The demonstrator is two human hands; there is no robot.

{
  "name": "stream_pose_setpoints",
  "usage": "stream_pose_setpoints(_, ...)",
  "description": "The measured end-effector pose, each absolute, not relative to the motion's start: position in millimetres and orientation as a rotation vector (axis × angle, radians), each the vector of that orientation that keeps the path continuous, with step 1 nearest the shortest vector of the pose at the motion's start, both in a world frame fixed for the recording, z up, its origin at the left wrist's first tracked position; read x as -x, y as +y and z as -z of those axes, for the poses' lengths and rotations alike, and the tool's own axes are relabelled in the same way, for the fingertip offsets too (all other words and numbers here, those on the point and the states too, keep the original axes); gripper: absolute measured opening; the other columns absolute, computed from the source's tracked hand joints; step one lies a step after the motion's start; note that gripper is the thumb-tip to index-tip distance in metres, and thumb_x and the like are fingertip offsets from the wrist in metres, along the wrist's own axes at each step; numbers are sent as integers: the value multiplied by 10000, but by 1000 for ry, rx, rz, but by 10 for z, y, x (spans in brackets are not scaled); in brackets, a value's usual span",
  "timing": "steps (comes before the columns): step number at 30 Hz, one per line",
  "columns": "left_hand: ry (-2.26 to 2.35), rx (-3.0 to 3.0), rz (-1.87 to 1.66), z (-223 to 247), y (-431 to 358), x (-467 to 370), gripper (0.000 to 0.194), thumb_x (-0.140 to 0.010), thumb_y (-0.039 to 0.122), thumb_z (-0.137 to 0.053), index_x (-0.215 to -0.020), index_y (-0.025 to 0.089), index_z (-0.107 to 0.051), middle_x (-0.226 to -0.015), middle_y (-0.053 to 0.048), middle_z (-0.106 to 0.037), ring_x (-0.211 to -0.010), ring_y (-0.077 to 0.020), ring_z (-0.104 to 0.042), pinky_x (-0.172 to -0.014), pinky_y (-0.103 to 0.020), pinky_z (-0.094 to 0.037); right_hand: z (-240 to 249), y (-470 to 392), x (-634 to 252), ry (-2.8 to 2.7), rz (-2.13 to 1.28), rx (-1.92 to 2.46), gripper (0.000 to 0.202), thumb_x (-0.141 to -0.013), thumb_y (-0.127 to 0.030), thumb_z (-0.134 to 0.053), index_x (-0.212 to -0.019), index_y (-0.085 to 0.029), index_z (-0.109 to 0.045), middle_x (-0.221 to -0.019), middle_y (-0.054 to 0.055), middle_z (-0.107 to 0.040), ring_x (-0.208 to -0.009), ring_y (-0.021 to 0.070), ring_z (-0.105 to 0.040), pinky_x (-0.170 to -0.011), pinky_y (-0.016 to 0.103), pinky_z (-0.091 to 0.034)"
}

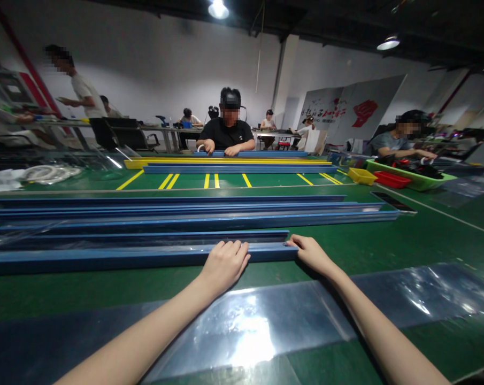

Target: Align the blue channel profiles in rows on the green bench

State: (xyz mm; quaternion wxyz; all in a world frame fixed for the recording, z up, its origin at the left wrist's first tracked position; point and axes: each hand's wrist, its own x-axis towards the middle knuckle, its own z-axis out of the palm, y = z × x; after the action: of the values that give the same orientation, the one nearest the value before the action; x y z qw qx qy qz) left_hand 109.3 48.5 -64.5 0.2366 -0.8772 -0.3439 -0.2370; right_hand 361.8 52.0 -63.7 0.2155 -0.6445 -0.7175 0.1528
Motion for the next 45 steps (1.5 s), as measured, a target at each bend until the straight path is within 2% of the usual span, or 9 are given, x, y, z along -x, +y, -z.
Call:
stream_pose_setpoints(15, -995, 2341, 653, 612, 471, -1115, 164, -839, 299, -466, -756, 166, -515, -701, -24, -545, -676, -178, -493, -593, -303, -286, 668, 541, -3640, -2095, -354, 1745, 237, -813, -334, -338, -634, -203, -421, -660, 29, -561, -630, 149, -506, -584, 234, -310)
stream_pose_setpoints(20, -991, 2323, 691, 635, 486, -1103, 182, -819, 314, -517, -716, 164, -512, -672, -18, -546, -672, -180, -489, -617, -302, -292, 650, 535, -3631, -2113, -355, 1735, 236, -817, -334, -341, -646, -203, -436, -673, 28, -566, -638, 148, -512, -588, 234, -315)
stream_pose_setpoints(27, -1010, 2312, 712, 679, 492, -1102, 194, -814, 328, -528, -721, 158, -521, -663, -13, -551, -639, -167, -485, -571, -289, -273, 633, 522, -3617, -1978, -380, 1739, 226, -792, -361, -398, -667, -195, -489, -646, 21, -581, -631, 148, -525, -588, 237, -335)
stream_pose_setpoints(34, -1065, 2308, 745, 671, 487, -1099, 256, -840, 358, -479, -672, 166, -502, -619, -12, -537, -613, -153, -486, -550, -278, -267, 629, 541, -3691, -1966, -309, 1662, 184, -763, -261, -388, -721, -186, -550, -738, 37, -619, -707, 153, -543, -665, 254, -371)
stream_pose_setpoints(45, -1099, 2291, 732, 668, 477, -1105, 238, -807, 376, -524, -687, 171, -512, -630, -12, -544, -612, -164, -496, -540, -281, -277, 688, 543, -3689, -2004, -266, 1562, 202, -714, -153, -381, -760, -184, -574, -798, 43, -626, -765, 149, -554, -710, 250, -391)
